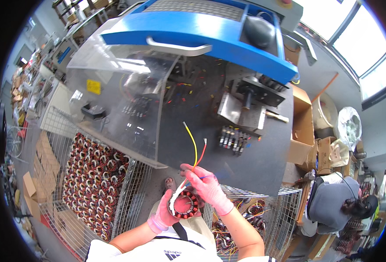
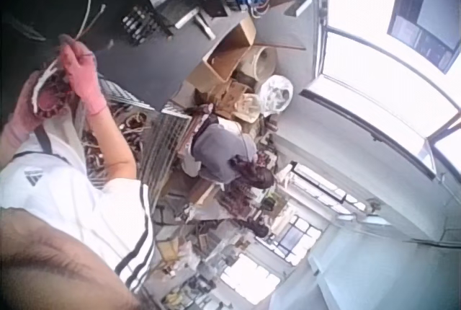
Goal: The person assembles motors by inserting wires into terminal blocks using a screwdriver, securing the motor housings to base plates, and placing the finished assemblies into a wire storage rack.
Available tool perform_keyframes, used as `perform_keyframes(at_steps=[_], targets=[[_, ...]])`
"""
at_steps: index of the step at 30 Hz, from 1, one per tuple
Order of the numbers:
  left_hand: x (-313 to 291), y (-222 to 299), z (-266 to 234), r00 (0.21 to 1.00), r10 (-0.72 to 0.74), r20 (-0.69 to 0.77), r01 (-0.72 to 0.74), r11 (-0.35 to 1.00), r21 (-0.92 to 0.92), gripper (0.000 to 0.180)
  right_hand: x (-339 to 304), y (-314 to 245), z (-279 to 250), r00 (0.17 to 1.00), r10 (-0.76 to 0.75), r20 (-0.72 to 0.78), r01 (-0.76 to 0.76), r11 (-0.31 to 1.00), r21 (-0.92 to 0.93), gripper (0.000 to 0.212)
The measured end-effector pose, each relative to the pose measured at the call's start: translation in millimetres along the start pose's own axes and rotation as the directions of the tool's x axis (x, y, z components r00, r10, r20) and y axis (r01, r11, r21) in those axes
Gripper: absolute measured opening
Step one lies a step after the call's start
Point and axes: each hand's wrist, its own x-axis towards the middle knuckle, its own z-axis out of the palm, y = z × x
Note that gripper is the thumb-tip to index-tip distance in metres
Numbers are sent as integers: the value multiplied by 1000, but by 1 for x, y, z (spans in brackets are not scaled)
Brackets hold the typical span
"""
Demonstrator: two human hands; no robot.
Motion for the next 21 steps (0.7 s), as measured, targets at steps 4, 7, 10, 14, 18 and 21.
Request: perform_keyframes(at_steps=[4, 7, 10, 14, 18, 21], targets=[[-51, 3, -19, 1000, -11, -20, 7, 983, -181, 76, 3, 18, 27, 986, 47, 161, -84, 969, 234, 32], [-92, 15, -32, 999, 4, -40, -14, 965, -262, 79, -4, 14, 92, 985, 152, 76, -169, 836, 521, 31], [-140, 30, -42, 987, 83, -134, -116, 959, -260, 74, 4, 48, 134, 980, 106, 169, -148, 954, 261, 30], [-204, 44, -74, 949, 231, -212, -292, 900, -325, 68, 2, 71, 227, 966, 28, 258, 27, 978, -208, 22], [-274, 59, -98, 867, 399, -300, -482, 822, -302, 64, 8, 107, 307, 692, -196, 695, 719, 275, -639, 18], [-311, 66, -123, 830, 433, -351, -541, 776, -323, 65, 10, 121, 354, 657, -10, 754, 740, 202, -642, 16]])
